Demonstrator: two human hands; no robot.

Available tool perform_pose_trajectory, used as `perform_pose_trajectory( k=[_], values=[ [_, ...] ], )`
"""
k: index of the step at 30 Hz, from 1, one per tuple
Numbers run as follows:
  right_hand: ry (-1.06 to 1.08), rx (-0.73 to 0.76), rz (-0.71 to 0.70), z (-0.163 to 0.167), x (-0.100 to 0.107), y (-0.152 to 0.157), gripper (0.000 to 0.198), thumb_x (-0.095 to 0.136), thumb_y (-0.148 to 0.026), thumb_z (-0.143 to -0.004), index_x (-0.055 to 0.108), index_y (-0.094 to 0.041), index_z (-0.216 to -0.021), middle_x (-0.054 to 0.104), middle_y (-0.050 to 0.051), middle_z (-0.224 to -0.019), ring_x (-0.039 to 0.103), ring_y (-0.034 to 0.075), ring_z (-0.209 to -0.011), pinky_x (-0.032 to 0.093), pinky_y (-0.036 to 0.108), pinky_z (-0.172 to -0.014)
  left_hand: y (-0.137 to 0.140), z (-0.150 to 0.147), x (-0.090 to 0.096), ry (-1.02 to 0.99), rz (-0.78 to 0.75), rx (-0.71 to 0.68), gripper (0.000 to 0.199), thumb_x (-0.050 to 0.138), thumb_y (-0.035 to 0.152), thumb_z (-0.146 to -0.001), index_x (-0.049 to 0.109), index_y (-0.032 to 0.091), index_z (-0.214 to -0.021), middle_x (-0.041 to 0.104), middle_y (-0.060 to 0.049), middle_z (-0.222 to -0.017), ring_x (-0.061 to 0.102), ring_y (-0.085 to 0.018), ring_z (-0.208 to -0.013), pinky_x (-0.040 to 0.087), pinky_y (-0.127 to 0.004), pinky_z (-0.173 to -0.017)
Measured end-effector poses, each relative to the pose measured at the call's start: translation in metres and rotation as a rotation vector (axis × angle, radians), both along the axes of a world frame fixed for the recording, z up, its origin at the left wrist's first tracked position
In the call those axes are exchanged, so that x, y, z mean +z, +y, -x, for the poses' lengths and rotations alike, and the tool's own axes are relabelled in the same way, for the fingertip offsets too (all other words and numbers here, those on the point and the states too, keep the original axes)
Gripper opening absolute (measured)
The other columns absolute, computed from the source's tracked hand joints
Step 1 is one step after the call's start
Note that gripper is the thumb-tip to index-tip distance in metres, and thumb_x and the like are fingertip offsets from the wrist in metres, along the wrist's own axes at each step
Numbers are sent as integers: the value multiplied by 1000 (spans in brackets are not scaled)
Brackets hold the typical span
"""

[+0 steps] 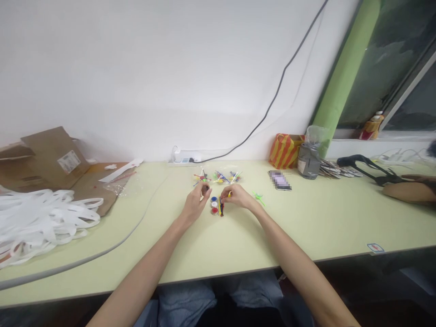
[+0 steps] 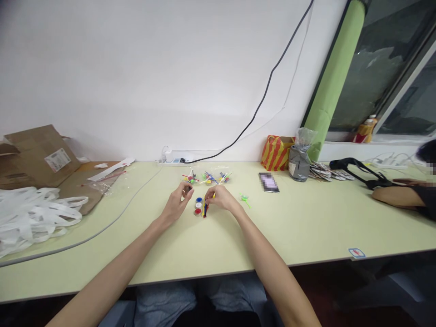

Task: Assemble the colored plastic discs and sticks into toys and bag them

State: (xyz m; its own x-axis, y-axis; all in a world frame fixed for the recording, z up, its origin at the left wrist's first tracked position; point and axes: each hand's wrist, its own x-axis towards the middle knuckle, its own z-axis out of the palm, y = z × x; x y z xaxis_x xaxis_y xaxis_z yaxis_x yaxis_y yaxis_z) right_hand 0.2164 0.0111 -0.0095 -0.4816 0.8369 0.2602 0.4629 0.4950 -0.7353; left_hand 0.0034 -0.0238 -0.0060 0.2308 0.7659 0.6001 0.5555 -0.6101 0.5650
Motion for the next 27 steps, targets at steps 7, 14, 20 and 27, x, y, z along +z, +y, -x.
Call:
perform_pose_trajectory(
  k=[7,14,20,27],
  values=[
    [439,12,191,17,11,-17,33,69,-46,-79,71,-15,-89,67,3,-73,57,12,-57,42,22,-51,1,-6,-5,-39,-91,-77,21,63,35,-89,62,24,-106,61,-3,-94,57,-16,-81,48,-31,-76],
    [465,-16,199,22,13,-20,31,72,-44,-76,70,-15,-86,66,2,-69,57,12,-58,41,22,-51,-1,-6,-6,-127,-27,-61,29,70,41,-83,55,23,-100,64,-1,-89,62,-17,-80,51,-33,-80],
    [59,-152,-80,-31,33,-13,11,69,-25,-75,72,-16,-79,72,6,-91,61,14,-73,47,24,-68,-4,-9,-3,-38,-5,-22,35,56,37,-94,48,26,-125,60,-7,-121,59,-20,-109,46,-37,-95],
    [-302,-28,243,-37,18,-15,7,67,-10,-68,69,-16,-70,69,0,-63,57,12,-49,38,21,-48,-1,-5,-4,-45,-30,-31,25,40,29,-100,47,24,-124,56,-9,-121,57,-18,-107,44,-33,-94]
  ],
)
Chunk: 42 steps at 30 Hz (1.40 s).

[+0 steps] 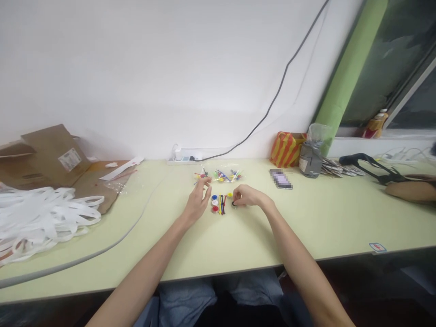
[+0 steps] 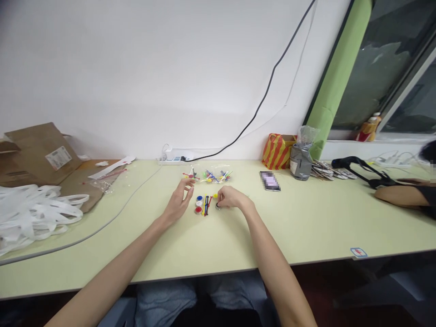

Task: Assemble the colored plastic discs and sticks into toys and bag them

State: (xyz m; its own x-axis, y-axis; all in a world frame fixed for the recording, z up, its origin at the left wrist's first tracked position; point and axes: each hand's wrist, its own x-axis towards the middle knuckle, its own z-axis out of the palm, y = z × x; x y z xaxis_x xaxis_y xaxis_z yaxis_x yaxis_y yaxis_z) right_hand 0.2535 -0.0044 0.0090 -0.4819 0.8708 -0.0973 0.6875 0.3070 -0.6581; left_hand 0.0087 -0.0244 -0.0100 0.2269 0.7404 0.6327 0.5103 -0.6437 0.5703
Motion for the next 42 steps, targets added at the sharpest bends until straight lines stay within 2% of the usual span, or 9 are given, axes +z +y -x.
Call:
perform_pose_trajectory(
  k=[8,14,18,25,30,33,37,40,42],
  values=[
    [62,-84,-36,10,-11,8,10,74,-17,-75,66,-16,-79,69,2,-70,60,12,-50,41,22,-51,4,3,-3,-4,-13,-24,27,39,30,-101,45,24,-126,55,-8,-120,56,-18,-108,45,-34,-95],
    [-93,-19,-310,15,-8,10,15,64,-26,-89,76,-18,-88,69,6,-90,59,15,-78,40,23,-70,8,4,-7,-9,-17,-19,28,38,31,-101,44,24,-128,55,-8,-120,56,-18,-109,45,-34,-94],
    [-233,-4,-375,27,-8,5,20,59,-24,-91,79,-22,-96,65,8,-95,57,17,-83,36,24,-68,8,4,-7,-7,-16,-21,29,38,31,-101,44,24,-128,56,-8,-120,56,-18,-109,44,-35,-94],
    [-260,17,-398,38,-11,1,23,58,-24,-91,78,-26,-102,65,7,-95,58,18,-85,35,24,-66,10,5,-8,-9,-20,-19,29,38,30,-101,43,23,-129,56,-8,-119,55,-18,-108,44,-34,-94],
    [-120,5,-360,20,-8,8,16,62,-21,-87,77,-19,-91,68,6,-87,59,16,-80,39,24,-71,8,4,-7,-15,-17,-11,28,38,29,-101,44,23,-128,56,-8,-119,56,-18,-107,44,-32,-92],
    [-11,22,-289,4,-5,12,17,72,-26,-81,74,-17,-95,68,5,-90,59,16,-79,43,25,-73,7,5,-5,-3,-13,-2,29,39,24,-99,45,23,-127,56,-8,-119,56,-18,-108,44,-32,-91],
    [-25,-41,-228,-9,-7,14,49,82,-28,-71,68,-17,-117,66,11,-112,61,21,-96,47,28,-78,6,8,-3,109,37,35,34,34,7,-86,56,20,-109,61,-5,-99,58,-17,-92,44,-30,-82],
    [-100,-83,-174,-12,-13,16,65,85,-30,-68,63,-17,-127,67,12,-113,64,22,-95,47,29,-80,7,10,-2,253,157,70,30,35,3,-71,59,19,-80,60,-2,-76,55,-17,-72,40,-28,-68],
    [-162,-71,-172,-10,-16,18,65,86,-32,-65,65,-16,-125,68,11,-110,65,22,-92,47,28,-78,6,11,-2,318,230,91,25,38,4,-66,58,19,-68,60,-2,-68,54,-17,-66,37,-28,-63]
  ],
)
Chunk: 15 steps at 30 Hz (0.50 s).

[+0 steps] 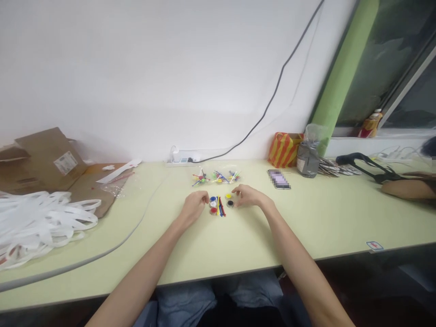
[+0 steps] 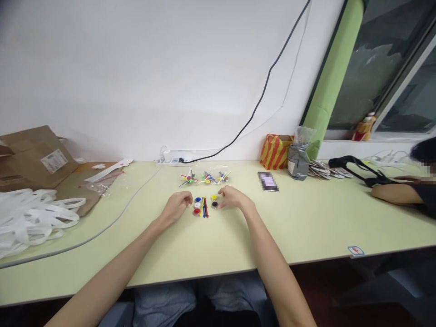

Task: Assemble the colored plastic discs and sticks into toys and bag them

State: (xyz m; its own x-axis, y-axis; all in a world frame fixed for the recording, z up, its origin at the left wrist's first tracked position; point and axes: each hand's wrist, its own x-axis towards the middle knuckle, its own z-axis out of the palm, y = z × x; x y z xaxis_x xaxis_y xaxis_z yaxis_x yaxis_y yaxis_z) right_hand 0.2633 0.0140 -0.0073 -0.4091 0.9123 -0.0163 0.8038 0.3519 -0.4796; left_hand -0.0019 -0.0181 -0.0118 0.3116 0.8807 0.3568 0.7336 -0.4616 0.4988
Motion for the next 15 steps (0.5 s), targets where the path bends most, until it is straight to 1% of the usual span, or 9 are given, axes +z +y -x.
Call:
perform_pose_trajectory(
  k=[2,5,9,15],
  values=[
    [-52,22,-37,4,-3,2,57,85,-32,-65,70,-18,-118,69,10,-108,64,22,-91,46,27,-76,-1,0,0,21,28,16,24,39,6,-64,59,19,-64,61,-2,-65,55,-17,-64,36,-27,-62],
    [-101,29,-101,11,-6,5,47,82,-33,-67,73,-19,-111,70,8,-105,63,22,-89,43,26,-71,-1,-1,2,19,17,22,26,38,7,-64,61,20,-66,63,-2,-65,56,-17,-65,37,-27,-62],
    [-118,26,-140,18,-10,7,42,81,-34,-69,73,-21,-108,69,7,-102,61,20,-87,40,24,-68,-2,-1,4,25,16,28,27,38,7,-65,61,20,-66,64,-2,-66,57,-17,-65,37,-27,-62],
    [-116,39,-145,21,-10,7,38,80,-35,-71,73,-21,-106,68,5,-99,60,19,-86,36,23,-64,-1,-1,5,18,11,18,27,38,7,-65,62,20,-66,64,-1,-64,58,-18,-64,38,-27,-62]
  ],
)
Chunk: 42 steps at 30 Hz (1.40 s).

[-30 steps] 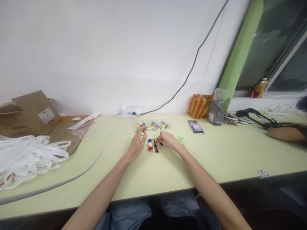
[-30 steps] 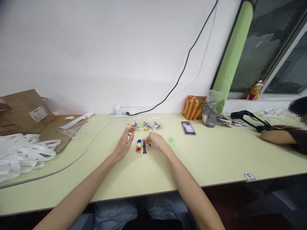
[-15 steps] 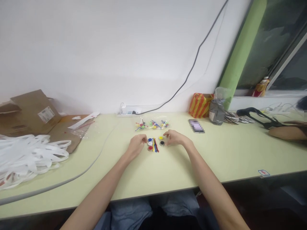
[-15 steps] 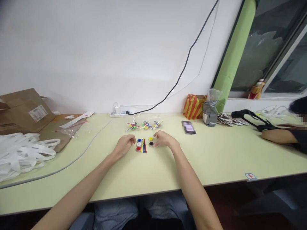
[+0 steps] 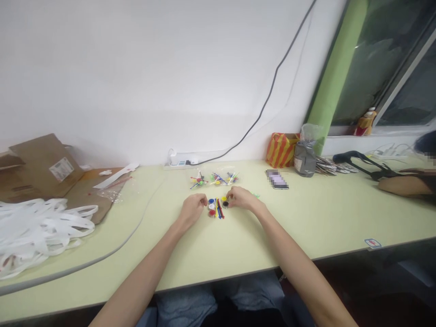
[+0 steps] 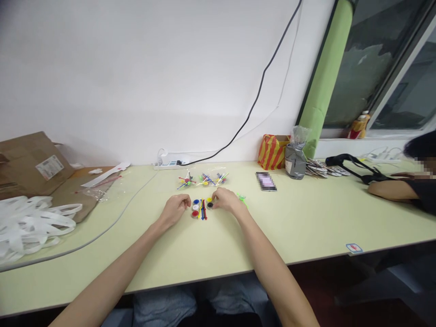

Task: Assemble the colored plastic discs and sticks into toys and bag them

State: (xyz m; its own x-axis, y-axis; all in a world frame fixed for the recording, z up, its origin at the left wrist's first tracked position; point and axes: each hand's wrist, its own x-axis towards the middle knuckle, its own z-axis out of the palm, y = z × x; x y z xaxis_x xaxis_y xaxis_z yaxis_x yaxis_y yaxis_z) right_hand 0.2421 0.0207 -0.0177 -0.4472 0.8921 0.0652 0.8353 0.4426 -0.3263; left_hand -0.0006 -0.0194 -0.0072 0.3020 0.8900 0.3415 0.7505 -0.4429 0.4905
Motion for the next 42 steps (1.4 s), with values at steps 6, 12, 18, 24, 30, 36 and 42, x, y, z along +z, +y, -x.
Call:
perform_pose_trajectory(
  k=[6,12,18,24,30,36,42],
  values=[
    [-26,-30,-43,7,2,-7,33,77,-39,-76,73,-23,-105,67,7,-103,61,21,-90,36,25,-65,3,2,-3,-5,1,0,28,39,7,-62,64,20,-64,64,-1,-61,59,-18,-61,39,-27,-61],
    [0,-92,-51,-20,20,-21,27,69,-23,-84,69,-23,-111,68,7,-105,62,19,-91,37,25,-69,1,4,-2,37,90,6,29,40,8,-59,66,20,-60,66,-2,-59,62,-19,-62,41,-28,-64],
    [-36,-210,-35,-84,26,-40,33,63,-23,-87,63,-22,-120,64,10,-113,63,19,-91,39,26,-72,2,4,-1,34,71,31,27,41,7,-56,65,20,-56,66,-3,-58,62,-20,-62,40,-30,-64],
    [-129,-305,15,-85,16,-35,27,61,-32,-90,64,-18,-112,69,11,-96,64,22,-86,37,26,-67,3,7,-5,12,32,46,28,42,5,-59,65,21,-56,66,-2,-58,62,-20,-64,40,-29,-65],
    [340,-110,-113,-23,42,-34,18,52,-28,-92,66,-18,-97,68,7,-88,63,18,-80,42,27,-72,-1,1,-3,-134,-60,-32,34,40,10,-83,72,19,-94,68,-4,-82,62,-18,-77,46,-29,-71],
    [1300,197,363,54,36,-40,33,65,-51,-83,58,-22,-98,67,3,-92,64,15,-76,50,26,-67,-7,-14,2,-402,-129,-218,37,46,38,-99,59,23,-129,58,-10,-121,58,-20,-106,53,-29,-75],
    [1465,136,510,61,17,-45,48,77,-57,-70,48,-23,-87,66,-1,-78,64,14,-66,53,29,-68,-13,-17,1,-401,-186,-230,36,51,35,-97,59,25,-131,58,-10,-120,59,-19,-98,53,-32,-77]
  ],
)
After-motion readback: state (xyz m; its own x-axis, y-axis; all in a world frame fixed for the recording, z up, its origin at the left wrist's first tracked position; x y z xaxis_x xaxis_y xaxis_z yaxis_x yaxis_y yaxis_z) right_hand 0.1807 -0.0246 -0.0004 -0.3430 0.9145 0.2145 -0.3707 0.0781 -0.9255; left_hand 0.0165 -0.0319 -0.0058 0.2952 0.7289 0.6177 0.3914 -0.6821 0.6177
